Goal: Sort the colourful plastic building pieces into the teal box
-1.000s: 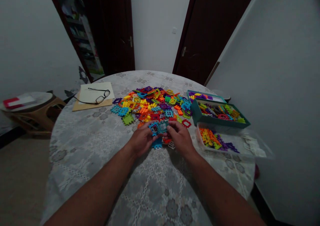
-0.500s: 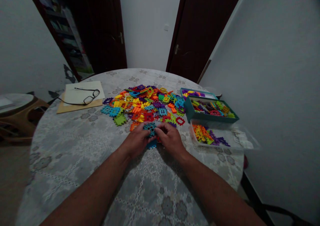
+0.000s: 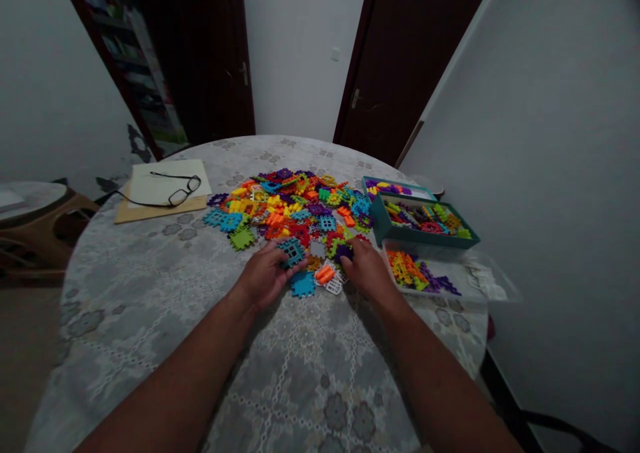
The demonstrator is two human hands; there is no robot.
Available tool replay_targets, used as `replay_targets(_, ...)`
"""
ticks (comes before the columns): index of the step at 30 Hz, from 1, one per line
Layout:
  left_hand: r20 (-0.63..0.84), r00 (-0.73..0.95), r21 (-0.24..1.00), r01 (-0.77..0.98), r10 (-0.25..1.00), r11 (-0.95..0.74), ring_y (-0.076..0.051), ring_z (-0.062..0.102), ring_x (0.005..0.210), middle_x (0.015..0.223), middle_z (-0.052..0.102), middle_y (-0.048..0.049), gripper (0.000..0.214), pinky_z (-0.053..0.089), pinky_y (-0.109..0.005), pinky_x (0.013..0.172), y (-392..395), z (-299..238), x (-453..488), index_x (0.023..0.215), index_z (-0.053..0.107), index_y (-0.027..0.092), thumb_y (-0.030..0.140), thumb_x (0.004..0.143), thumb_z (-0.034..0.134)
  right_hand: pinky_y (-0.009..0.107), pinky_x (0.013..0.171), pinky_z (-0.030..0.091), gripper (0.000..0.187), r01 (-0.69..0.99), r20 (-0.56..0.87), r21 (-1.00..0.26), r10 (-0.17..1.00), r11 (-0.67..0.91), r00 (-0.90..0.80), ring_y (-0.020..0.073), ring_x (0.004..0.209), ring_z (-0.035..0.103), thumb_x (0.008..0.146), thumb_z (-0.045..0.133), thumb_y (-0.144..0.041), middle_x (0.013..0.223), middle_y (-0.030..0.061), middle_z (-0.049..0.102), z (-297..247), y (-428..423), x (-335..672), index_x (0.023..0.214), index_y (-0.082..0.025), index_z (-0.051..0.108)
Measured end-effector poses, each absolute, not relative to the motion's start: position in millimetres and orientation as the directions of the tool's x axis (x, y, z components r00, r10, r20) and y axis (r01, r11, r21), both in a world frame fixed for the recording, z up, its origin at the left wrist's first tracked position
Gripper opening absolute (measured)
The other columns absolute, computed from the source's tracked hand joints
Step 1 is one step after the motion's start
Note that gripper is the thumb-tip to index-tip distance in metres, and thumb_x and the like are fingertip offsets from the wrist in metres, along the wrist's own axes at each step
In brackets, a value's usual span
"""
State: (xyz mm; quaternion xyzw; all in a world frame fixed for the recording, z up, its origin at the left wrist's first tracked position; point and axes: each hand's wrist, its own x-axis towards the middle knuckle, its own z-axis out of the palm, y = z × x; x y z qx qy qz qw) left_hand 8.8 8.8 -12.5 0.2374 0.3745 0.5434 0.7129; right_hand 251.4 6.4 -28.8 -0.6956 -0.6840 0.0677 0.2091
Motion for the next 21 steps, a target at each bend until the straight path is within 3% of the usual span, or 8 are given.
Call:
replay_targets(4, -0.273, 0.151, 0.739, -0.599, 0.950, 0.307, -0.028, 0.079, 0.105, 0.107, 0.080, -0.0120, 0.045, 0.065, -0.051, 0.104, 9, -13, 9, 0.110, 0.069, 0.017, -0.003, 0.072, 0.058, 0.038, 0.096, 0.050, 0.027, 0.900, 0.251, -0.427, 0.968, 0.083, 0.030, 0.0290, 0.110, 0.069, 0.095, 0.063, -0.020, 0.118, 0.0159, 0.075, -26, 9, 254, 0.119, -0.018, 0.076)
replay_targets(9, -0.283, 0.186, 0.725, -0.600, 0.941, 0.337, -0.028, 0.080, 0.104, 0.107, 0.080, -0.0114, 0.048, 0.064, -0.048, 0.103, 9, -14, 8, 0.112, 0.069, 0.018, -0.002, 0.069, 0.058, 0.036, 0.086, 0.052, 0.021, 0.725, 0.311, -0.673, 0.945, 0.146, 0.099, 0.0237, 0.091, 0.070, 0.096, 0.059, -0.030, 0.097, 0.0075, 0.077, -15, 8, 254, 0.097, -0.021, 0.077)
replay_targets(13, -0.270, 0.199, 0.723, -0.604, 0.942, 0.335, -0.027, 0.078, 0.106, 0.111, 0.079, -0.0114, 0.050, 0.063, -0.048, 0.104, 7, -11, 8, 0.114, 0.068, 0.019, -0.002, 0.069, 0.058, 0.033, 0.069, 0.054, 0.029, 0.279, 0.136, -0.957, 0.971, 0.077, 0.197, 0.0205, 0.072, 0.067, 0.088, 0.071, -0.046, 0.083, 0.0028, 0.074, -12, 6, 239, 0.101, -0.022, 0.076)
replay_targets(16, -0.271, 0.198, 0.722, -0.605, 0.942, 0.336, -0.025, 0.076, 0.104, 0.111, 0.079, -0.0111, 0.047, 0.064, -0.043, 0.100, 5, -9, 10, 0.111, 0.069, 0.019, -0.002, 0.070, 0.058, 0.029, 0.059, 0.052, 0.037, 0.004, 0.001, -1.000, 0.989, 0.000, 0.151, 0.0176, 0.062, 0.065, 0.080, 0.080, -0.051, 0.077, -0.0001, 0.071, -15, 0, 218, 0.102, -0.022, 0.073)
replay_targets(21, -0.237, 0.225, 0.767, -0.553, 0.945, 0.324, -0.022, 0.074, 0.098, 0.107, 0.077, -0.0108, 0.041, 0.065, -0.035, 0.087, 1, -13, 16, 0.114, 0.069, 0.017, 0.002, 0.075, 0.067, 0.030, 0.067, 0.053, 0.027, 0.113, 0.088, -0.990, 0.994, 0.081, 0.058, 0.0188, 0.074, 0.068, 0.088, 0.076, -0.047, 0.085, 0.0022, 0.075, -24, -15, 185, 0.100, -0.023, 0.076)
